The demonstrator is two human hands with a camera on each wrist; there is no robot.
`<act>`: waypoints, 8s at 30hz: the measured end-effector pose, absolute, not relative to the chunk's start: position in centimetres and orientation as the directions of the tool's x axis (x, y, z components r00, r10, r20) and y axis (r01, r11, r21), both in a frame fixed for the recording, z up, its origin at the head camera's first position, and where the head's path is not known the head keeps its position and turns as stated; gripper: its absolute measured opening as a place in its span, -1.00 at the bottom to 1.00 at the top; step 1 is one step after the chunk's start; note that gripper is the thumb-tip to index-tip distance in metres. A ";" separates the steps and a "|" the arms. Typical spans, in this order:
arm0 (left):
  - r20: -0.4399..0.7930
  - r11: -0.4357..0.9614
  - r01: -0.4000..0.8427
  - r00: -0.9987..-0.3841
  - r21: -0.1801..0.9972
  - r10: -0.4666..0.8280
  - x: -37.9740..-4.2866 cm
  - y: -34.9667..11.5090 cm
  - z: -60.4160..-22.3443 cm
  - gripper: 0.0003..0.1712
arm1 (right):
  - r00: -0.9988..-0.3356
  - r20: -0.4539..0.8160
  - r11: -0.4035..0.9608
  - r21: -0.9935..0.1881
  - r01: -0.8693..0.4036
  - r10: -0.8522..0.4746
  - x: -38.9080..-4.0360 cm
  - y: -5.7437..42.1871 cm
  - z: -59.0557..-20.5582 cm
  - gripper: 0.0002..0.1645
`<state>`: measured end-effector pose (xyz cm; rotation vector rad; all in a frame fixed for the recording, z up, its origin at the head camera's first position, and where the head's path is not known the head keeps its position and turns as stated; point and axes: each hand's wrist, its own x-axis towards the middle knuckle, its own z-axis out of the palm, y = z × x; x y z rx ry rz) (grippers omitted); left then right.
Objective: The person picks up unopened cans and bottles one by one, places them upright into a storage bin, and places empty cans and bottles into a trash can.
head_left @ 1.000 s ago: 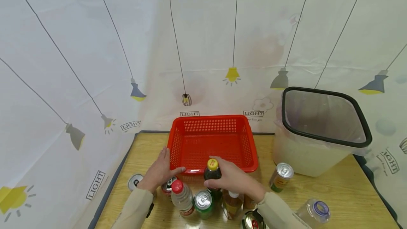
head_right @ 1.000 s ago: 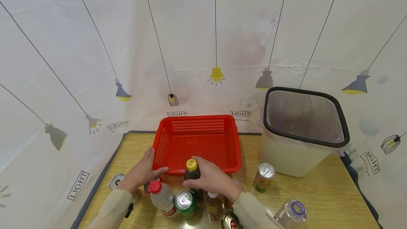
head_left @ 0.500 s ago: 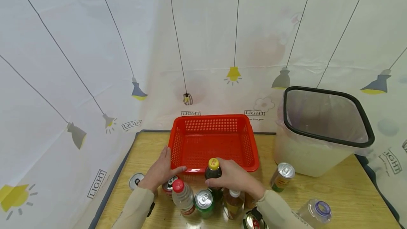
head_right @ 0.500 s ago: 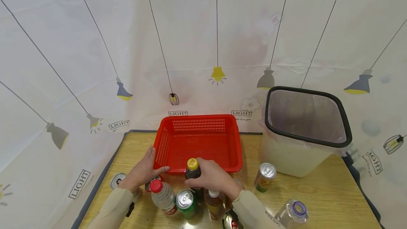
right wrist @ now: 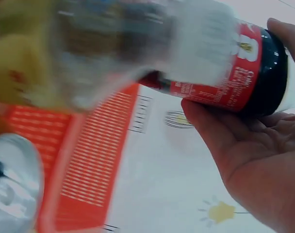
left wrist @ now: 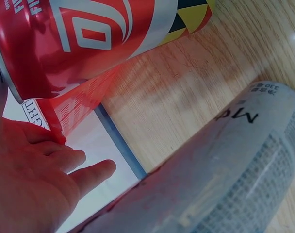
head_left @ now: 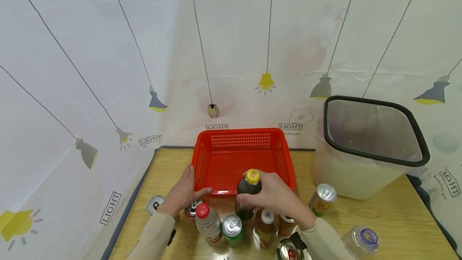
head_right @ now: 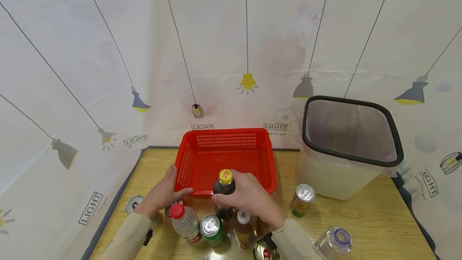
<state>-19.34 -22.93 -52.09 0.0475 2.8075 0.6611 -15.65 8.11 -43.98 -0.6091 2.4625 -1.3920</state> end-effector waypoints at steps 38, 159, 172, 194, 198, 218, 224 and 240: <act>-0.230 0.886 -0.027 -0.969 0.464 0.091 -19.3 -22.7 -52.1 0.42 | -0.976 0.194 0.657 -0.724 -0.208 -0.094 -27.3 10.3 -41.0 -0.34; -0.205 0.881 0.029 -0.968 0.472 0.142 -19.1 -22.5 -51.5 0.43 | -0.830 0.140 0.250 -0.968 0.000 0.540 -12.3 19.0 -57.6 0.24; -0.222 0.875 0.012 -0.965 0.484 0.136 -19.2 -22.5 -51.7 0.38 | -0.790 0.070 0.227 -0.970 0.089 0.608 -13.0 18.8 -59.6 0.03; -0.252 0.878 -0.024 -0.961 0.478 0.111 -19.3 -22.6 -51.7 0.47 | -0.828 0.160 0.339 -0.940 0.038 0.537 -12.5 18.5 -58.9 -0.18; -0.260 0.880 -0.027 -0.959 0.474 0.111 -19.3 -22.6 -51.7 0.47 | -0.825 0.190 0.344 -0.939 0.006 0.532 -12.4 18.2 -57.9 -0.22; -0.263 0.875 -0.032 -0.958 0.483 0.110 -19.3 -22.4 -51.5 0.48 | -0.888 0.278 0.353 -0.924 -0.144 0.366 -12.2 17.2 -50.0 -0.29; -0.257 0.867 -0.029 -0.960 0.497 0.115 -19.2 -22.5 -51.4 0.49 | -0.908 0.311 0.407 -0.895 -0.181 0.281 -12.8 16.9 -47.4 -0.29; -0.267 0.886 -0.026 -0.957 0.463 0.111 -19.4 -22.3 -51.5 0.45 | -0.950 0.288 0.391 -0.893 -0.221 0.120 -17.3 16.1 -42.9 -0.18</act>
